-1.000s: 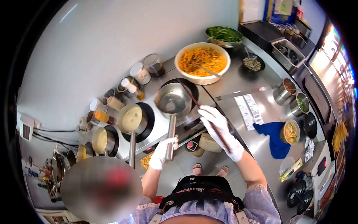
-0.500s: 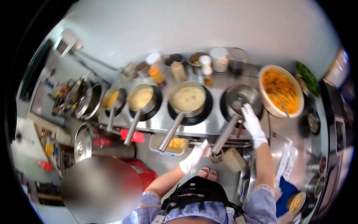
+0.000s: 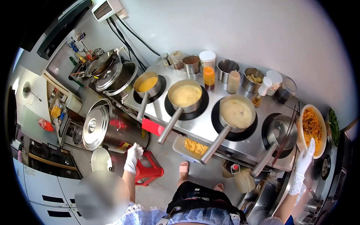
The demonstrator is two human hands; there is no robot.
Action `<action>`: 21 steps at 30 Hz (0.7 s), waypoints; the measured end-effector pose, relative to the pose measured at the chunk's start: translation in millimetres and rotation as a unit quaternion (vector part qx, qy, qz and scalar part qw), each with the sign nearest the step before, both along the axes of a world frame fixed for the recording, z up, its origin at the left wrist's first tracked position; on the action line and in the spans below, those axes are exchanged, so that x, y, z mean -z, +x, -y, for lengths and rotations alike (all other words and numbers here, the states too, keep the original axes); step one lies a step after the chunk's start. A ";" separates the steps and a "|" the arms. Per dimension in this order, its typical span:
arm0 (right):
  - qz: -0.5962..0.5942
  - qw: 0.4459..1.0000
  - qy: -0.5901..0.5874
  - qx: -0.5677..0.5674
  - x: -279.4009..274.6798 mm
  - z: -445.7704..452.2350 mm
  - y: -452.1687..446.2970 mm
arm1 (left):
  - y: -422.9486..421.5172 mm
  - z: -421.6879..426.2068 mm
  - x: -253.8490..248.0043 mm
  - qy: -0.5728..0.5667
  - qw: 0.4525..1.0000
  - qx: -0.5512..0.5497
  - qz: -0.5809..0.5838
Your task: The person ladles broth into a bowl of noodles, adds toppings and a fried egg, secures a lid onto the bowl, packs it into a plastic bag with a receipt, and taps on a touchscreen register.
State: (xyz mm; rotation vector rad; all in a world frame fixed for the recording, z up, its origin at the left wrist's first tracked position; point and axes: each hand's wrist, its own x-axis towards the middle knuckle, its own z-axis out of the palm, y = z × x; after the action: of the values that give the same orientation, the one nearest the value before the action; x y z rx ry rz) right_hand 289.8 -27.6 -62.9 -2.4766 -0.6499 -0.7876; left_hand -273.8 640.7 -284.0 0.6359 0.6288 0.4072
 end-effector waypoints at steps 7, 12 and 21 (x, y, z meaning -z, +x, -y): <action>-0.047 0.995 0.082 -0.036 -84.8 -159.0 -89.6 | 132.2 -91.3 -119.8 0.010 0.990 -0.047 -0.134; -0.181 0.955 0.092 -0.214 -129.6 -336.9 -138.7 | 193.1 -79.0 -120.7 0.069 0.997 -0.003 -0.045; -0.355 0.784 0.002 -0.510 -127.9 -548.2 -189.2 | 117.1 -243.6 -100.3 0.400 0.871 -0.211 -0.194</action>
State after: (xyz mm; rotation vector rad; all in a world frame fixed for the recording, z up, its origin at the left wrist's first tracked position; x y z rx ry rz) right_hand 100.7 520.6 65.0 -1.7263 -1.4132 0.5321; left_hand -156.7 884.3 -183.7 1.4051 0.9960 0.9902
